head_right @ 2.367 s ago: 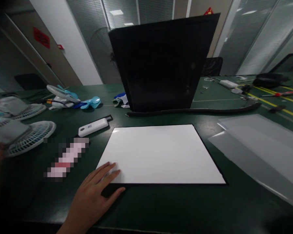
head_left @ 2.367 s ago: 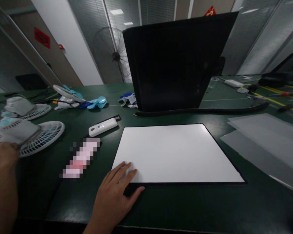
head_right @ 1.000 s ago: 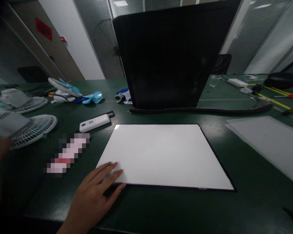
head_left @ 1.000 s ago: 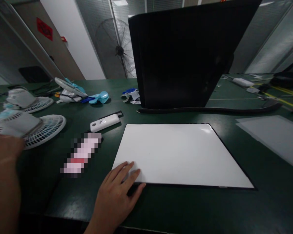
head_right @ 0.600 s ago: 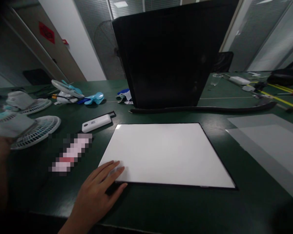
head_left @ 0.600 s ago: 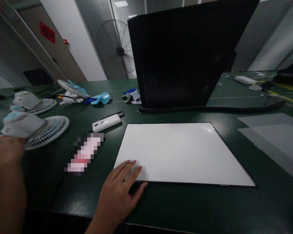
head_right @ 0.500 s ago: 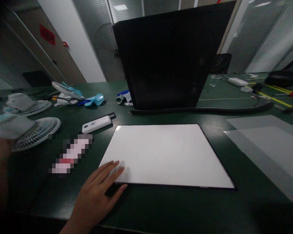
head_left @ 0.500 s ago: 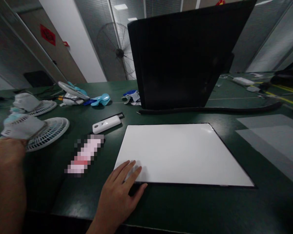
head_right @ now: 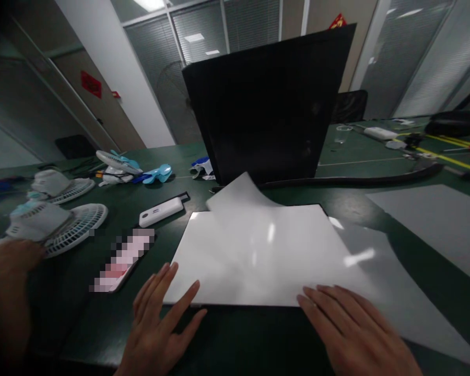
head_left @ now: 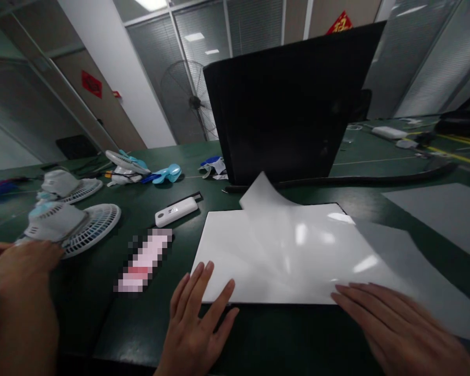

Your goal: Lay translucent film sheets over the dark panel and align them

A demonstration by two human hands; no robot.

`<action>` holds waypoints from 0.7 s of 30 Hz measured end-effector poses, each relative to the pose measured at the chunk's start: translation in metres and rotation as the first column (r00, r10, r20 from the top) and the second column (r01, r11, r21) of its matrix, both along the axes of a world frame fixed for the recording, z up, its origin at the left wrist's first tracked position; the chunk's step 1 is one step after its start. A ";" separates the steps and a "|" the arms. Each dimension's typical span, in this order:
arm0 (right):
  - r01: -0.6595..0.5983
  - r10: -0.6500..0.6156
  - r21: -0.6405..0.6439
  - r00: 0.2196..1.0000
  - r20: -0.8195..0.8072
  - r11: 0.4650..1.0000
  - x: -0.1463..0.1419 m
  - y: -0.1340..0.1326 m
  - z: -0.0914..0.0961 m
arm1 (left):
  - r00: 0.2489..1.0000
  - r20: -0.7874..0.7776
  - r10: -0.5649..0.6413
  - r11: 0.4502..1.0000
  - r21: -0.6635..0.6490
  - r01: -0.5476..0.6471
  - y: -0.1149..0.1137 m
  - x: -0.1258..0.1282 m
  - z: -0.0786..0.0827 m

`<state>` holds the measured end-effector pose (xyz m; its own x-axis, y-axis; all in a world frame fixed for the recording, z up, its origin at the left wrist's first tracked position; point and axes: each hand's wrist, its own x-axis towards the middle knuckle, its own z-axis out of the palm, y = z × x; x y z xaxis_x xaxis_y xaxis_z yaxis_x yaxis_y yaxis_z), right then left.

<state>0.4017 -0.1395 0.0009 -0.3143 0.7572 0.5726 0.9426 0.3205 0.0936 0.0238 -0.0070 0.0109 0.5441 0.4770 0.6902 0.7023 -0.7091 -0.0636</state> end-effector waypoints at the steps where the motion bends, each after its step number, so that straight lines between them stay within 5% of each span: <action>1: -0.017 0.017 0.010 0.999 0.036 1.000 -0.009 0.008 0.000 | 1.000 -0.004 0.007 1.000 0.016 -0.007 0.000 -0.001 -0.001; 5: -0.024 0.025 -0.025 1.000 0.008 0.999 -0.031 0.023 -0.005 | 0.999 -0.039 0.002 1.000 -0.013 -0.002 0.003 0.000 -0.001; 16: 0.015 -0.017 -0.119 1.000 -0.019 0.993 -0.035 0.019 -0.014 | 0.994 -0.074 -0.080 0.981 -0.182 0.065 0.015 0.000 -0.006; 19: 0.087 -0.097 -0.118 0.992 -0.077 0.989 -0.011 0.011 -0.015 | 0.994 -0.075 -0.075 0.983 -0.176 0.061 0.015 0.000 -0.005; 21: 0.194 -0.205 -0.107 0.973 -0.104 0.975 0.030 0.001 -0.016 | 0.994 -0.081 -0.076 0.983 -0.175 0.061 0.015 0.000 -0.004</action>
